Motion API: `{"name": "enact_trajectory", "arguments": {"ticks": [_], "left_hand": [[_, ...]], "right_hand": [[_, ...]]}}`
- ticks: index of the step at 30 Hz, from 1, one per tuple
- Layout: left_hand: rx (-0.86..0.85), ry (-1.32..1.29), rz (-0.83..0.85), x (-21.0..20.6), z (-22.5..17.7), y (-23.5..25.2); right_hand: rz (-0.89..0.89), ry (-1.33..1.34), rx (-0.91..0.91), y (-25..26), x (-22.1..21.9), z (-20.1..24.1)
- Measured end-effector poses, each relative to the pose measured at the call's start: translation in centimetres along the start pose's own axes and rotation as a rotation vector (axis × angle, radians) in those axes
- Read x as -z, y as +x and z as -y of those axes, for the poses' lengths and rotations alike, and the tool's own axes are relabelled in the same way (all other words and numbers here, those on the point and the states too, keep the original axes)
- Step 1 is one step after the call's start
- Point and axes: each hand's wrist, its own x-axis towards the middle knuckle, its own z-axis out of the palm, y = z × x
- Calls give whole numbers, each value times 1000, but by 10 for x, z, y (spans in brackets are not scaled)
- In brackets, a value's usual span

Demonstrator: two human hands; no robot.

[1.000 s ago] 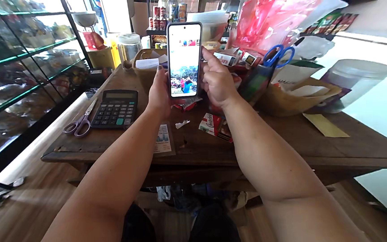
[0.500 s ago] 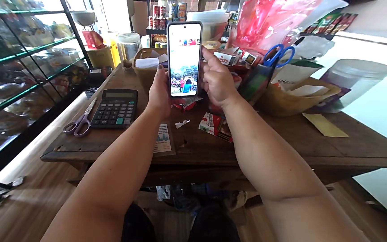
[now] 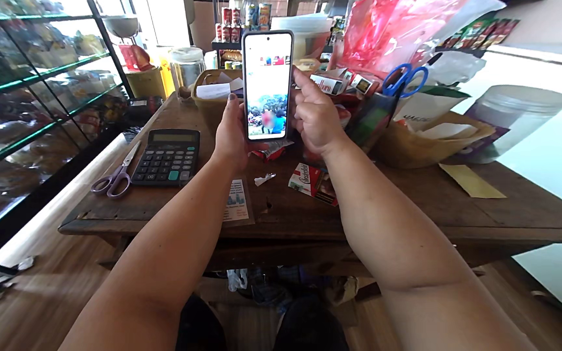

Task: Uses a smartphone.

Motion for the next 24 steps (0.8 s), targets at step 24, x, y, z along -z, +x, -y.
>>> {"name": "enact_trajectory", "arguments": {"ticks": [24], "left_hand": [[-8,5,-2,0,-1,-1]], "right_hand": [[-9,-21,-2,0,0,0]]}}
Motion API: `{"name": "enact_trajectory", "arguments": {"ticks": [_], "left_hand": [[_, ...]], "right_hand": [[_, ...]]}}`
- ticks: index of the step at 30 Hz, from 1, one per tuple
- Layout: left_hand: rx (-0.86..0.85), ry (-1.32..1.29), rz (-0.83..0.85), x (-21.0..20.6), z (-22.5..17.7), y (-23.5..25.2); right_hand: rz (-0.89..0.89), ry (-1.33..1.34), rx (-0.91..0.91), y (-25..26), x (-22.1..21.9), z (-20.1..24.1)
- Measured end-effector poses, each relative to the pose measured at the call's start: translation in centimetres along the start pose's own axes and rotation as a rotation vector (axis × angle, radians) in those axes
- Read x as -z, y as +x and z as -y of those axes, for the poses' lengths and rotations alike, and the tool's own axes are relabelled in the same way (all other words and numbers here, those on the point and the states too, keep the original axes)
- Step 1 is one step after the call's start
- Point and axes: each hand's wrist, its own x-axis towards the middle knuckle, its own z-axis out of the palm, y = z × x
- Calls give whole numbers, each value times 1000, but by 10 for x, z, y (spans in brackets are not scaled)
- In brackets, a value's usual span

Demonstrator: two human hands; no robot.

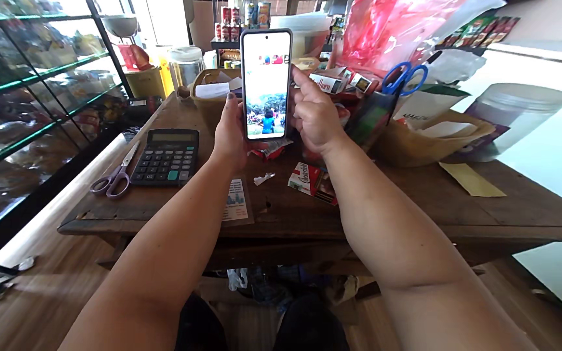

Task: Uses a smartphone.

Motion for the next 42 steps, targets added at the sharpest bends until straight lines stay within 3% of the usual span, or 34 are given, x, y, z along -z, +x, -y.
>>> {"name": "enact_trajectory", "arguments": {"ticks": [42], "left_hand": [[12,3,-10,0,0,0]], "right_hand": [[3,1,-16,0,1,-2]]}}
